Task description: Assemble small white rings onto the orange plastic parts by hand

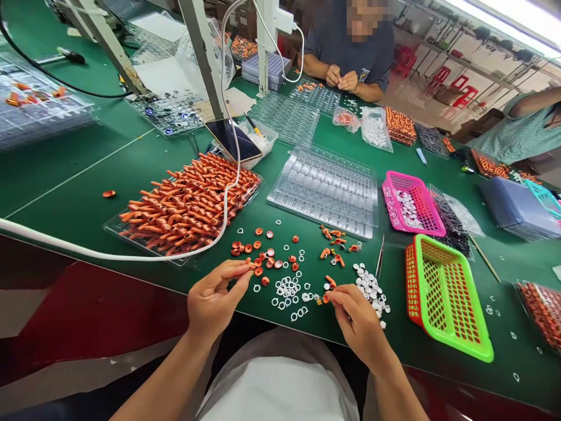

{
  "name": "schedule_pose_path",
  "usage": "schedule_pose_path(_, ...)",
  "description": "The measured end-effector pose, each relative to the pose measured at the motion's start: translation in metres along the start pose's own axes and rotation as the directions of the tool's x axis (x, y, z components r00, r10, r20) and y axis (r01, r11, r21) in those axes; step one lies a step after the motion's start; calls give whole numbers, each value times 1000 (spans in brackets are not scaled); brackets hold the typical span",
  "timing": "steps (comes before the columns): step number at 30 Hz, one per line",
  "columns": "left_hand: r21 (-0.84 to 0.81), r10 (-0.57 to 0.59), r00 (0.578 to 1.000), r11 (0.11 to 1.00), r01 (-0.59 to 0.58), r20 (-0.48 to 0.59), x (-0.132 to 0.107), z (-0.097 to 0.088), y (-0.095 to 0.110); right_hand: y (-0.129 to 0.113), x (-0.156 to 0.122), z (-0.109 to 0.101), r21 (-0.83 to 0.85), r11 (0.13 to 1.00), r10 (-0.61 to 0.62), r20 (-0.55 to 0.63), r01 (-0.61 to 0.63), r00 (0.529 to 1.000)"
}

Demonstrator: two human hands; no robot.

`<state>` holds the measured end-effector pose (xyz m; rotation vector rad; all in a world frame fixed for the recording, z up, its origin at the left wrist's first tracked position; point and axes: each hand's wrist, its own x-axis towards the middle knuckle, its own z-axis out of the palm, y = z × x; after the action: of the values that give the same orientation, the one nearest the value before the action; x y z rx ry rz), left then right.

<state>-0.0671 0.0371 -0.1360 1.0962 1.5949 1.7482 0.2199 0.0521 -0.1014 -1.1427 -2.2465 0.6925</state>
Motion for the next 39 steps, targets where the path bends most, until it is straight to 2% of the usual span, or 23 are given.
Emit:
schedule_pose_path(5,-58,-36,999,998,35,-14,-1,-1,7,1,-6,1,-83,994,79,59,-74,995)
schedule_pose_path(8,-69,-60,998,996,58,-30,-4,-5,11,3,-7,4,-177,982,71,41,-62,997)
schedule_pose_path(11,-85,-57,998,995,55,-24,-10,-14,12,8,-7,6,-269,963,26,-3,-26,1000)
schedule_pose_path(15,-74,-72,995,995,67,-74,-21,-34,9,6,-5,-4,-359,933,0,30,11,1000)
schedule_pose_path(18,-75,-65,994,995,58,-91,-33,-45,6,-5,8,-16,-406,914,-18,18,24,1000)
schedule_pose_path(21,-82,-21,999,996,18,-39,-42,-47,6,-15,35,-18,-369,924,-88,57,103,995)
schedule_pose_path(25,-149,13,998,989,-4,56,-48,-39,5,-23,79,-1,-300,941,-105,177,155,979)
schedule_pose_path(29,-189,13,997,982,3,80,-46,-38,4,-30,112,25,-273,950,-75,262,149,962)
schedule_pose_path(34,-209,7,997,978,8,73,-41,-44,4,-39,130,51,-312,930,-78,354,196,932)
schedule_pose_path(39,-185,3,997,983,12,76,-39,-51,2,-37,137,53,-340,918,-85,330,202,940)
